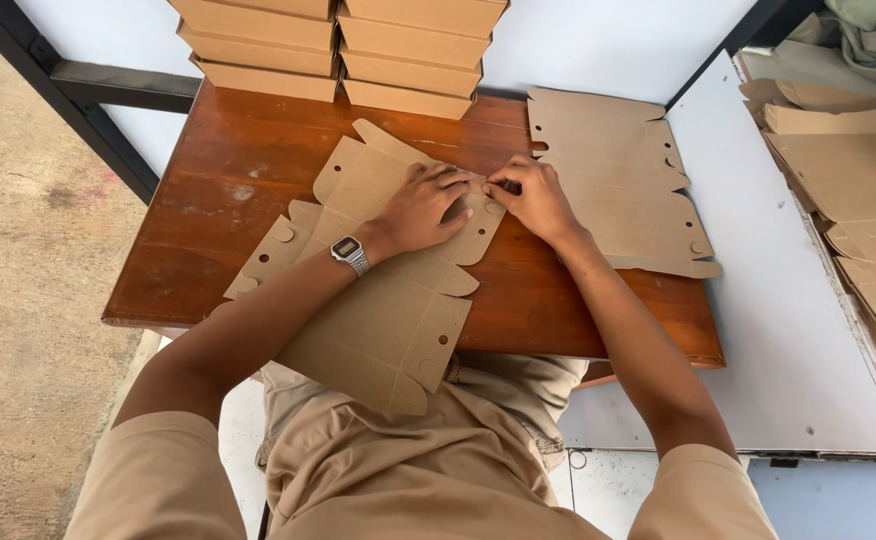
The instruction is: Assembling cardboard food boxes by folding and interlocking flaps on a wooden table.
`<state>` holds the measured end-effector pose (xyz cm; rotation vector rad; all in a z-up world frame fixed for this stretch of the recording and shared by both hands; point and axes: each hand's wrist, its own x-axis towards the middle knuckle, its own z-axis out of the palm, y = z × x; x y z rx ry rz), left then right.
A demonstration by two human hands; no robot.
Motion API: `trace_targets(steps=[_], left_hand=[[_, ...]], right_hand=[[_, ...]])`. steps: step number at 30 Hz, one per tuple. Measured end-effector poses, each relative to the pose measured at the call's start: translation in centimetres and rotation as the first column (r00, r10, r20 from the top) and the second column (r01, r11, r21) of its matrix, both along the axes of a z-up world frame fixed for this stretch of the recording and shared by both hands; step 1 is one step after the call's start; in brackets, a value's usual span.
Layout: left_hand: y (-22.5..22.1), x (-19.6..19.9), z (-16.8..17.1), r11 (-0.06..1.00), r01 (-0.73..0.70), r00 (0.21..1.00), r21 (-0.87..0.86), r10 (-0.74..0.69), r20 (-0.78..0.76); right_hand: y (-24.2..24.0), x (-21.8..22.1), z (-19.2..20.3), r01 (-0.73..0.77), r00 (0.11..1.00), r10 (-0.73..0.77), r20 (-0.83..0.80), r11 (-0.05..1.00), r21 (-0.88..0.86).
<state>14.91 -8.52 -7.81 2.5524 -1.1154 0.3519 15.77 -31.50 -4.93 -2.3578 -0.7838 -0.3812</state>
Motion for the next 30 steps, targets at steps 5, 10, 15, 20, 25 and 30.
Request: trace_targets(steps=[5, 10, 15, 20, 25, 30], left_hand=[[-0.1, 0.1, -0.4, 1.000, -0.004, 1.000, -0.030, 0.004, 0.009], [0.3, 0.0, -0.2, 0.996, 0.013, 1.000, -0.084, -0.013, 0.003], [0.2, 0.3, -0.4, 0.997, 0.007, 1.000, -0.074, -0.007, 0.002], [0.2, 0.2, -0.2, 0.997, 0.002, 1.000, -0.074, -0.002, 0.007], [0.1, 0.2, -0.2, 0.997, 0.003, 1.000, -0.075, -0.003, 0.001], [0.0, 0.2, -0.2, 0.997, -0.008, 1.000, -0.075, 0.009, 0.009]], right_hand=[[0.1, 0.8, -0.7, 0.050, 0.999, -0.050, 0.010, 0.999, -0.008], [0.4, 1.7, -1.4, 0.108, 0.994, -0.107, 0.032, 0.994, -0.005], [0.3, 2.7, -2.4, 0.161, 0.983, -0.158, 0.090, 0.987, -0.020], [0.3, 3.5, -3.0, 0.190, 0.975, -0.186, 0.125, 0.981, -0.023], [0.2, 3.4, -2.8, 0.177, 0.978, -0.178, 0.106, 0.984, 0.021], [0.4, 2.1, -1.3, 0.132, 0.990, -0.135, 0.048, 0.990, 0.053]])
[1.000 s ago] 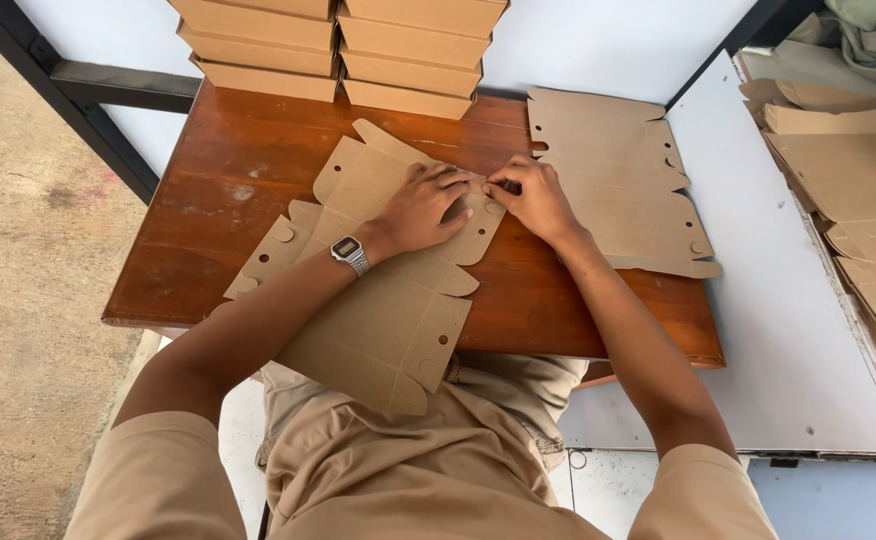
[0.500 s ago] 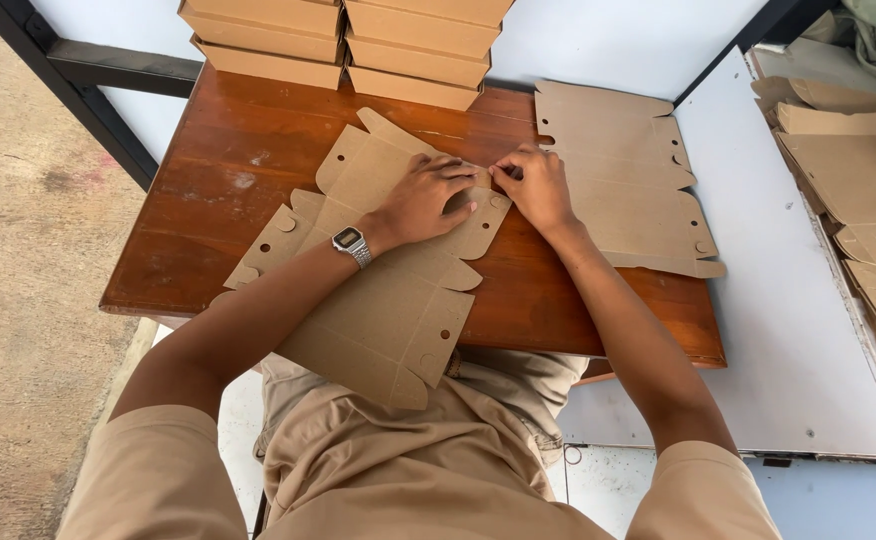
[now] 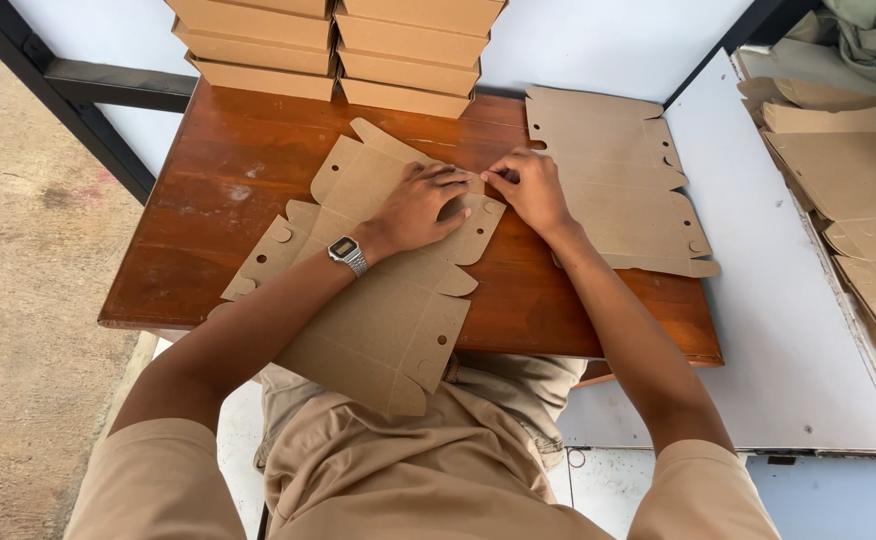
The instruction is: Assembling cardboard food boxes by folding and interlocking flaps on a wooden table.
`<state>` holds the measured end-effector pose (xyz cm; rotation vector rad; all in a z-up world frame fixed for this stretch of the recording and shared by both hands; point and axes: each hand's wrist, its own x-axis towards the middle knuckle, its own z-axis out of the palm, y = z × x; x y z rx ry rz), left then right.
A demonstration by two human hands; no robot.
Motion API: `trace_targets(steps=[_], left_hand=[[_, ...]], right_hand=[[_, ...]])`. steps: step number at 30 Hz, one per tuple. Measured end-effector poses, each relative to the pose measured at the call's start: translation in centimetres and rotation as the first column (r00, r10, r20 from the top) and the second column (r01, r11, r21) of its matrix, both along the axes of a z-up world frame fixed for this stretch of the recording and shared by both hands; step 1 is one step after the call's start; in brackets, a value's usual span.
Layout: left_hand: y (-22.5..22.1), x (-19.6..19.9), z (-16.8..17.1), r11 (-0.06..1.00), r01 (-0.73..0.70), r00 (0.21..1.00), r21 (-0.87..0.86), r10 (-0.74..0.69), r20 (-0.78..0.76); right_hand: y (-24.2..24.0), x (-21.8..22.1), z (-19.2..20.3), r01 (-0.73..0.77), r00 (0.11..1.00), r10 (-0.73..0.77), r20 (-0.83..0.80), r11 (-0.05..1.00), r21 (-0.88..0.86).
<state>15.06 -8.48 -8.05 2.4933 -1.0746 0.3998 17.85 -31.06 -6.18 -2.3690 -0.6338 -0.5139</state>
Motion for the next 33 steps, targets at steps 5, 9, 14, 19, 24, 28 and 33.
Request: trace_targets(steps=[5, 9, 14, 19, 24, 28, 33], left_hand=[[0.0, -0.1, 0.0, 1.000, -0.005, 1.000, 0.000, 0.005, 0.006], [0.0, -0.3, 0.3, 1.000, -0.007, 1.000, 0.000, 0.007, 0.005], [0.0, -0.1, 0.1, 1.000, -0.007, 1.000, 0.001, 0.007, -0.001], [0.1, 0.0, 0.3, 0.994, -0.048, 0.982, -0.096, 0.029, -0.187], [0.7, -1.4, 4.6, 0.974, 0.040, 0.977, 0.222, 0.008, -0.214], [0.3, 0.7, 2.6, 0.945, -0.072, 0.989, 0.318, 0.108, -0.096], [0.4, -0.4, 4.3, 0.929, -0.103, 0.975, 0.355, 0.165, -0.148]], right_hand=[[-0.1, -1.3, 1.8, -0.066, 0.995, 0.064, -0.075, 0.997, -0.037], [0.3, -2.9, 3.4, -0.123, 0.986, 0.114, -0.122, 0.990, -0.071], [0.0, -2.7, 3.8, -0.152, 0.980, 0.139, -0.145, 0.985, -0.083], [-0.4, -2.8, 3.7, -0.181, 0.969, 0.175, -0.174, 0.983, -0.020], [-2.6, -0.2, 1.1, -0.077, 0.992, 0.082, -0.097, 0.996, 0.050], [-3.4, 0.7, 0.2, 0.003, 1.000, -0.001, 0.023, 0.996, -0.089], [-2.9, -0.3, 0.3, 0.066, 0.998, -0.067, 0.005, 0.982, -0.176]])
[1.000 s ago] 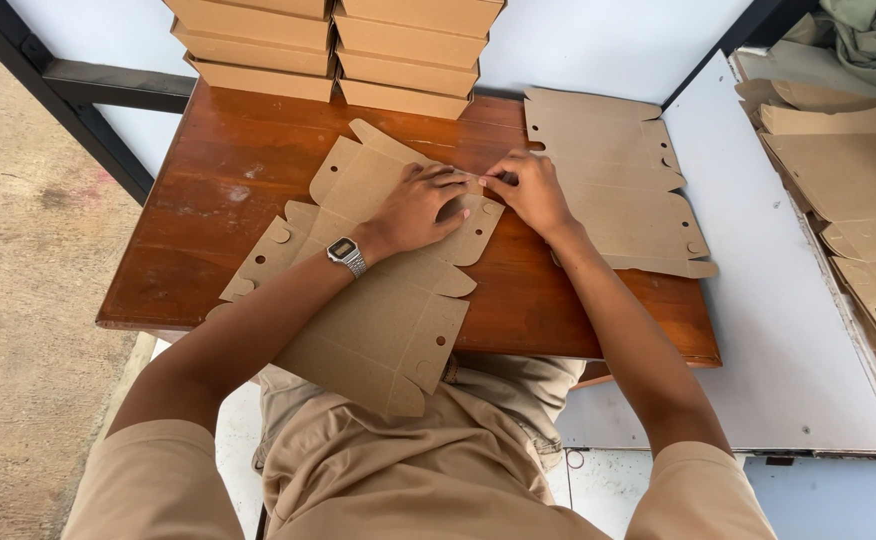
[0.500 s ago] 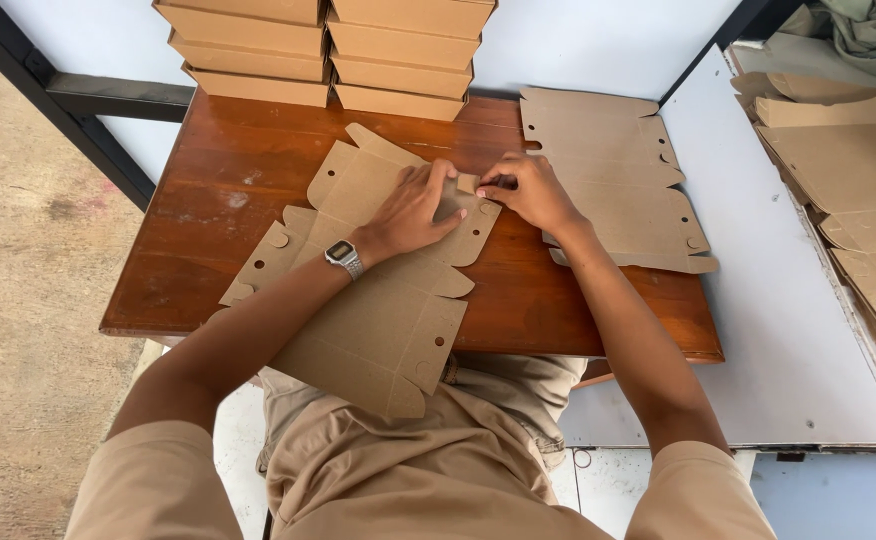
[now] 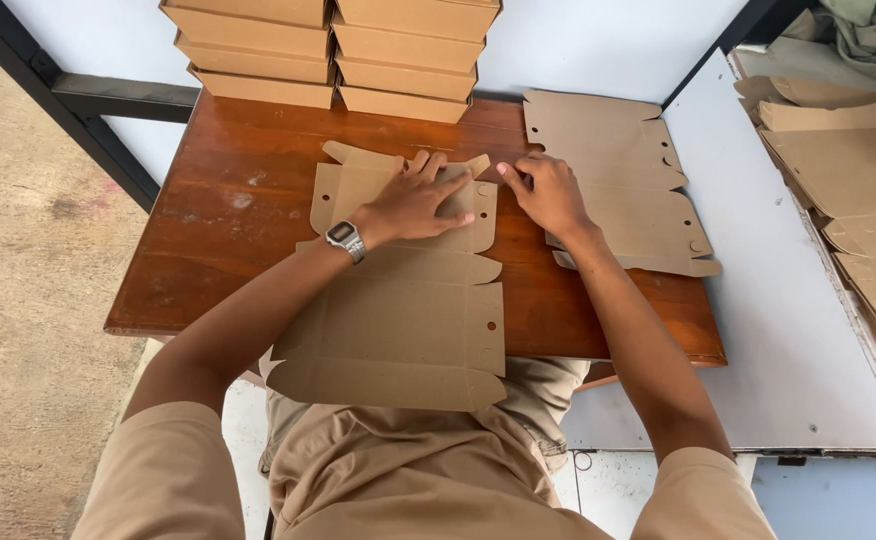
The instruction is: Assembling cardboard food boxes by folding and interlocking flaps on a wooden table.
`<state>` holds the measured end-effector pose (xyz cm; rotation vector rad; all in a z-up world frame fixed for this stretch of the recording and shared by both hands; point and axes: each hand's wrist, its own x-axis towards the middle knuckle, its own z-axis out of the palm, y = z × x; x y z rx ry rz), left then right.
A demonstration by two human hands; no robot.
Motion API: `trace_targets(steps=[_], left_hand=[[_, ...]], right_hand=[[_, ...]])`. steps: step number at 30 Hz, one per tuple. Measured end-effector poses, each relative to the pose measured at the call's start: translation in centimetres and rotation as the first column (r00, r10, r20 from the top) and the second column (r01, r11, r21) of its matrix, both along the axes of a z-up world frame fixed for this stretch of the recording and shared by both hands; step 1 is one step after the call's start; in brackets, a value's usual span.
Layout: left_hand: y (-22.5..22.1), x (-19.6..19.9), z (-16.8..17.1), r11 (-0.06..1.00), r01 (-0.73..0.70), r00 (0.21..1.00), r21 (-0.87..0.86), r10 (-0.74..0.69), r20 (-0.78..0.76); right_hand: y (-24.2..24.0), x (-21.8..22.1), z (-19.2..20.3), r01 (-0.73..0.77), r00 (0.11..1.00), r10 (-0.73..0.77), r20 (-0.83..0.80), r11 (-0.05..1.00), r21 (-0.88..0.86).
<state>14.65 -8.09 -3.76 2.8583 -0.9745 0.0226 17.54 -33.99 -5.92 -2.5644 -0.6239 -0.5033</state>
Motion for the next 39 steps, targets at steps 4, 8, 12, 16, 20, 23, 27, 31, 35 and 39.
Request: trace_targets(steps=[4, 8, 12, 16, 20, 23, 27, 31, 35, 39], left_hand=[[2.9, 1.3, 0.7, 0.997, 0.051, 0.975, -0.058, -0.062, -0.212], [3.8, 0.4, 0.5, 0.991, -0.008, 0.985, -0.134, -0.015, -0.169], [2.4, 0.8, -1.8, 0.995, 0.003, 0.997, -0.096, 0.004, 0.074], [2.2, 1.4, -3.1, 0.990, 0.021, 0.992, -0.138, -0.003, 0.129], [1.9, 1.1, -2.7, 0.975, 0.036, 0.988, -0.218, -0.001, 0.155], [1.6, 0.7, -2.1, 0.962, 0.037, 0.988, -0.269, 0.004, 0.152], [1.5, 1.4, -3.5, 0.977, 0.079, 0.978, -0.198, -0.037, 0.203], [1.4, 1.5, -3.3, 0.978, 0.070, 0.974, -0.197, -0.024, 0.227], [1.3, 1.0, -3.1, 0.981, 0.063, 0.971, -0.186, -0.017, 0.239], [1.2, 1.3, -3.3, 0.989, 0.042, 0.970, -0.143, -0.006, 0.242]], right_hand=[[0.3, -0.5, 0.5, -0.014, 0.999, 0.014, -0.040, 1.000, 0.003], [1.0, -1.3, 0.6, -0.065, 0.995, 0.068, -0.078, 0.997, 0.041], [1.7, -1.9, 0.5, -0.082, 0.991, 0.092, -0.093, 0.991, 0.105], [1.8, -1.3, 0.4, -0.073, 0.994, 0.086, -0.073, 0.983, 0.167], [3.7, -3.1, 1.7, -0.320, 0.946, 0.325, 0.007, 0.927, 0.194], [4.2, -3.8, 1.7, -0.386, 0.918, 0.394, -0.048, 0.914, 0.129], [4.1, -4.1, 2.5, -0.436, 0.894, 0.438, -0.098, 0.899, 0.041], [4.1, -4.8, 4.2, -0.424, 0.898, 0.427, -0.104, 0.904, 0.048], [3.6, -4.3, 3.4, -0.342, 0.935, 0.346, -0.084, 0.938, 0.060], [3.9, -3.2, 2.8, -0.234, 0.969, 0.237, -0.069, 0.971, 0.044]])
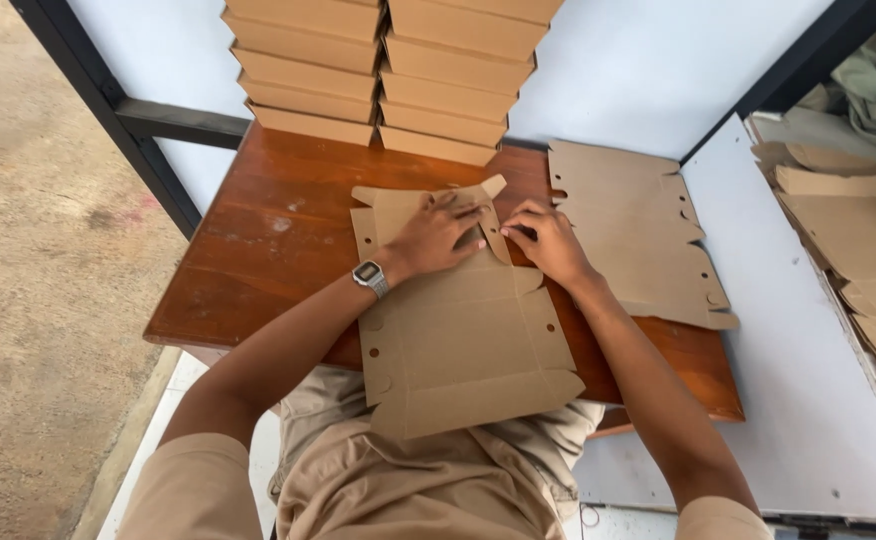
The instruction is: Assembling cardboard food boxes by folding and interlocking flaps on a wooden table.
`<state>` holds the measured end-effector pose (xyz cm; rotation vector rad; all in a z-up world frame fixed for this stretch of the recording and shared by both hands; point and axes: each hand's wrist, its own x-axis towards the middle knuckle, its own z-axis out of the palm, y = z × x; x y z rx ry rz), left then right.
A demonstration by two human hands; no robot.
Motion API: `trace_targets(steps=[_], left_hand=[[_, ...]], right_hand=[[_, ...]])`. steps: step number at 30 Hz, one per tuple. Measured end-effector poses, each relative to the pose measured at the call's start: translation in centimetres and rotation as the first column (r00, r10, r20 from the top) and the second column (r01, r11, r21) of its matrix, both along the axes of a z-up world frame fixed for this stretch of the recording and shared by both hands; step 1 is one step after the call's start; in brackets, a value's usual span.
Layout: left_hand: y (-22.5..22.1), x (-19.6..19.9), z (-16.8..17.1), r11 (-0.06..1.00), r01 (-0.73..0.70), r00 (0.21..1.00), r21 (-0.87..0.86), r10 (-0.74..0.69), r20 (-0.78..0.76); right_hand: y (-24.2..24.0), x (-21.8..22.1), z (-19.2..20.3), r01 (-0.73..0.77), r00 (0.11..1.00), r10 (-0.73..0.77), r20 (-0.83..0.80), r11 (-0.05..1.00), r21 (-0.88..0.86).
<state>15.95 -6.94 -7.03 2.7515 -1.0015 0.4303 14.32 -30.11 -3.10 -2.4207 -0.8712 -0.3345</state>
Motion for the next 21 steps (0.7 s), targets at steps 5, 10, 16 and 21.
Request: trace_targets(steps=[5, 10, 16, 21], left_hand=[[-0.3, -1.4, 1.6, 1.000, -0.011, 1.000, -0.008, 0.011, -0.008], [-0.5, -0.9, 1.0, 0.999, 0.013, 1.000, 0.035, -0.013, -0.003], [-0.7, -0.5, 1.1, 0.999, 0.042, 0.999, -0.034, -0.042, 0.023], [-0.5, -1.0, 1.2, 0.999, 0.027, 0.999, -0.020, -0.027, 0.032]], right_hand=[[0.4, 2.0, -1.1, 0.064, 0.994, -0.058, 0.094, 0.996, -0.062], [0.4, 3.5, -2.1, 0.128, 0.985, -0.118, 0.123, 0.989, -0.073], [0.7, 4.1, -1.3, 0.169, 0.982, -0.163, 0.099, 0.984, -0.053], [0.7, 4.8, -2.2, 0.152, 0.980, -0.143, 0.135, 0.987, -0.052]])
